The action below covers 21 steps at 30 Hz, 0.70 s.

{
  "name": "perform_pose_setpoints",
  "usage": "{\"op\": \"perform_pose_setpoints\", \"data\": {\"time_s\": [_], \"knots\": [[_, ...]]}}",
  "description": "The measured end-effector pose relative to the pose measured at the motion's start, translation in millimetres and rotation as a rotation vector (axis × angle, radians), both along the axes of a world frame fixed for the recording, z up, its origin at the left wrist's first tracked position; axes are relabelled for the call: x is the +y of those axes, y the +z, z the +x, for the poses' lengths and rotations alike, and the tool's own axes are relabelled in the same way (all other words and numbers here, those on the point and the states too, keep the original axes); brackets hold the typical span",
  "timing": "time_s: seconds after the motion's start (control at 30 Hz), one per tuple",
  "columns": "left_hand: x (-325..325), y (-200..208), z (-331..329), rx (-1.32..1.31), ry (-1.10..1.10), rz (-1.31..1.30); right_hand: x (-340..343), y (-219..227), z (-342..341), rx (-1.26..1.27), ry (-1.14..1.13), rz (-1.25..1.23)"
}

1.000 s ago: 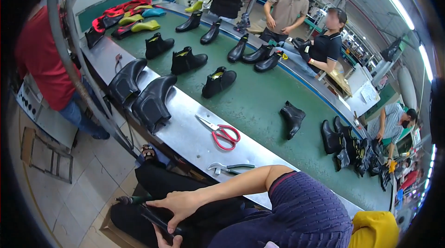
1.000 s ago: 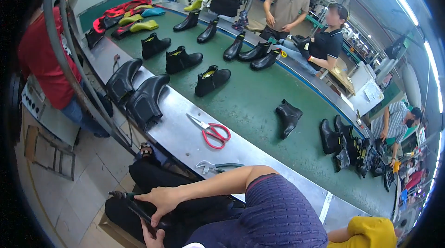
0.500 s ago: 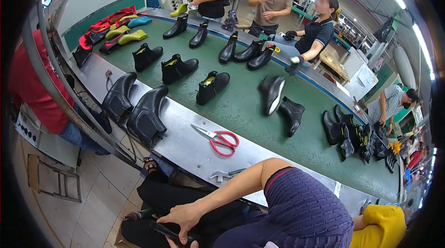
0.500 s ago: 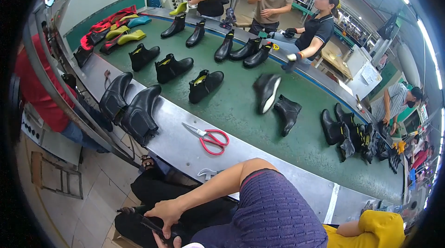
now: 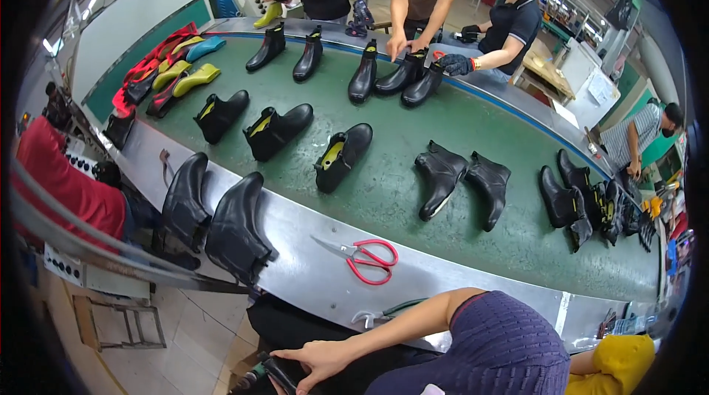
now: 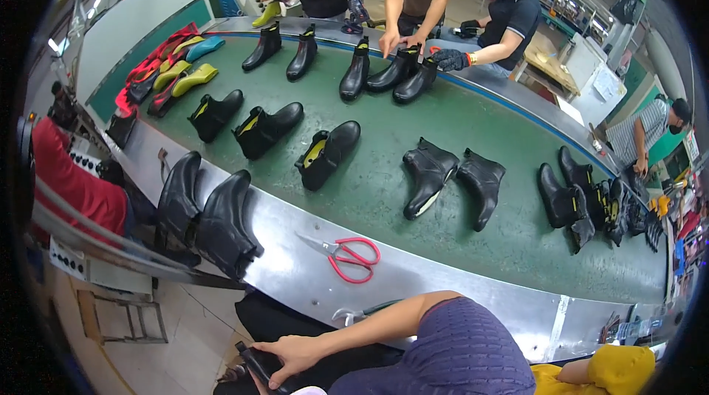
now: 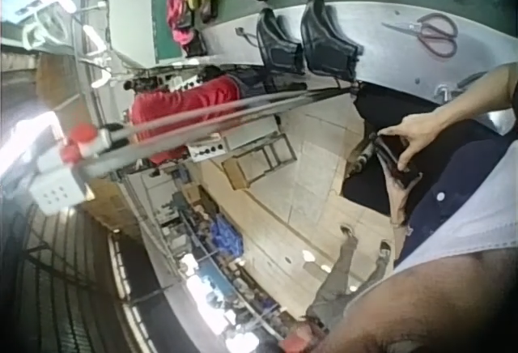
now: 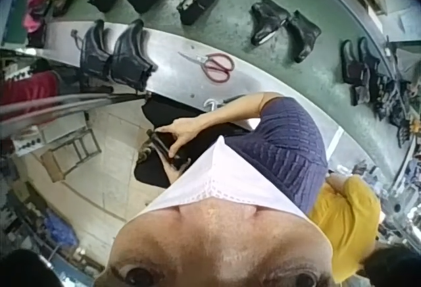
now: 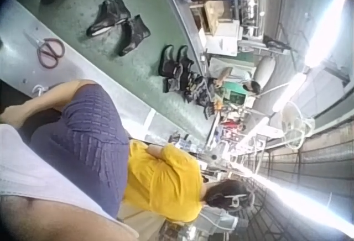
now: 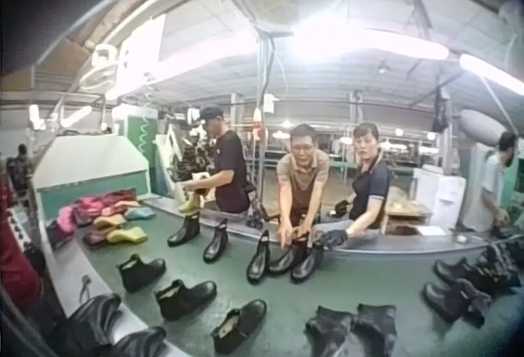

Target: The person is finishing a leather boot by trimming excess material and smoothing the sole.

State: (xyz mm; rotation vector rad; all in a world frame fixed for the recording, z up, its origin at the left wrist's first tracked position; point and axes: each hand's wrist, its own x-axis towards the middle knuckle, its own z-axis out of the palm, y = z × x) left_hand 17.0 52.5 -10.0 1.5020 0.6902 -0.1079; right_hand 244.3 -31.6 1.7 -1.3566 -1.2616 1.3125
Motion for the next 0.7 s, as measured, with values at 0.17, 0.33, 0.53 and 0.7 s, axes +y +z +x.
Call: {"op": "perform_pose_setpoints", "data": {"time_s": [0.17, 0.33, 0.53, 0.7], "knots": [[23, 21, 54, 0.117, -0.121, -0.15, -24, 12, 63, 0.318, -0.088, -0.19], [31, 39, 107, 0.246, -0.218, -0.324, -36, -18, 92, 0.216, -0.267, -0.202], [19, 88, 186, 0.426, -0.254, -0.269, -45, -43, 104, 0.357, -0.312, -0.215], [19, 64, 162, 0.486, -0.217, -0.239, -42, -52, 102, 0.343, -0.298, -0.191]]}}
